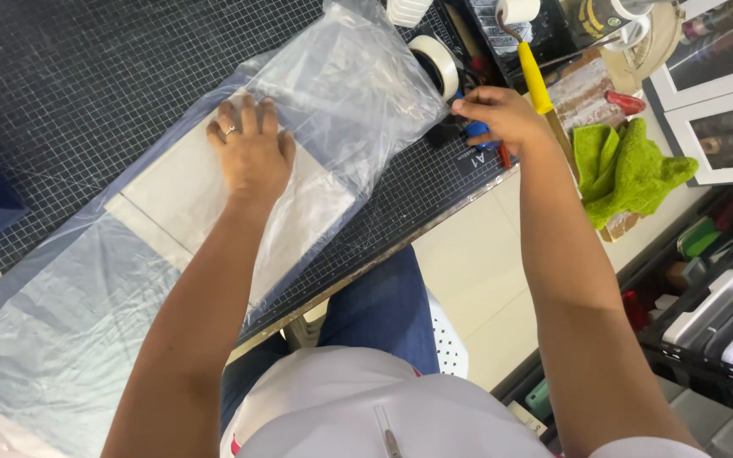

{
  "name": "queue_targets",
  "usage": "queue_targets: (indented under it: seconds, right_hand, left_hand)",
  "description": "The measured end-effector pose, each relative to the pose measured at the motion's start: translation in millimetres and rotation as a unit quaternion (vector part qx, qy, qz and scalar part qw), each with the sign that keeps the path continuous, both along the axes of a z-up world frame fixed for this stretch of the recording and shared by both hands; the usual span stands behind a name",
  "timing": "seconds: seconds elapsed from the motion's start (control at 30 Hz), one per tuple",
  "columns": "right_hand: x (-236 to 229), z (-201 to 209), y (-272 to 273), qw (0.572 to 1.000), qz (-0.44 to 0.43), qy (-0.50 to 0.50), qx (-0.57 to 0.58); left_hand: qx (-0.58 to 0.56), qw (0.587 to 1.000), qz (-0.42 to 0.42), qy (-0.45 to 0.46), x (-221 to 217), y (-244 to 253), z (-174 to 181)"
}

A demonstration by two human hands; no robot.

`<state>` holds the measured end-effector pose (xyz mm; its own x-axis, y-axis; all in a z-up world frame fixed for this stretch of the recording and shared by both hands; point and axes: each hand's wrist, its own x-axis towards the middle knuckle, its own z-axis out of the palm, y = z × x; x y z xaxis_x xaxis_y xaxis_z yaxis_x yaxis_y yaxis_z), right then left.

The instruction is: Wrapping a blue folder in a clear plastic sleeve and securing it with tape

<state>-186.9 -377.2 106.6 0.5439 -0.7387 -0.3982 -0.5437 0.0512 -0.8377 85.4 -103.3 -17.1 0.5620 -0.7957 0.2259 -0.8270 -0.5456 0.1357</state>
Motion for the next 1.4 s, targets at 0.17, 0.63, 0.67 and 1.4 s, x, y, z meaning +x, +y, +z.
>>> queue_targets:
  seconds: [0.17,0.63,0.67,1.4]
  right_hand:
    - [-4,-6,-15,0.996,0.012,-0.023,0.084]
    - [-46,-39,0,0.958,-0.023,-0.249,0.139]
    - [-53,-59,-7,0.956,-0.033,-0.258,0.138]
    - [-70,-15,-14,0.870,0.125,0.010,-0.477]
  left_hand:
    - [-0.027,1.000,-0.005,-0.005,-1,2,-6]
    - [-0.049,0.999,-0.005,0.003,-1,2,-9]
    - [-0.044,0.999,-0.003,0.003,-2,3,-9]
    - [0.023,0.996,0.059,0.058,-3,-17,-2]
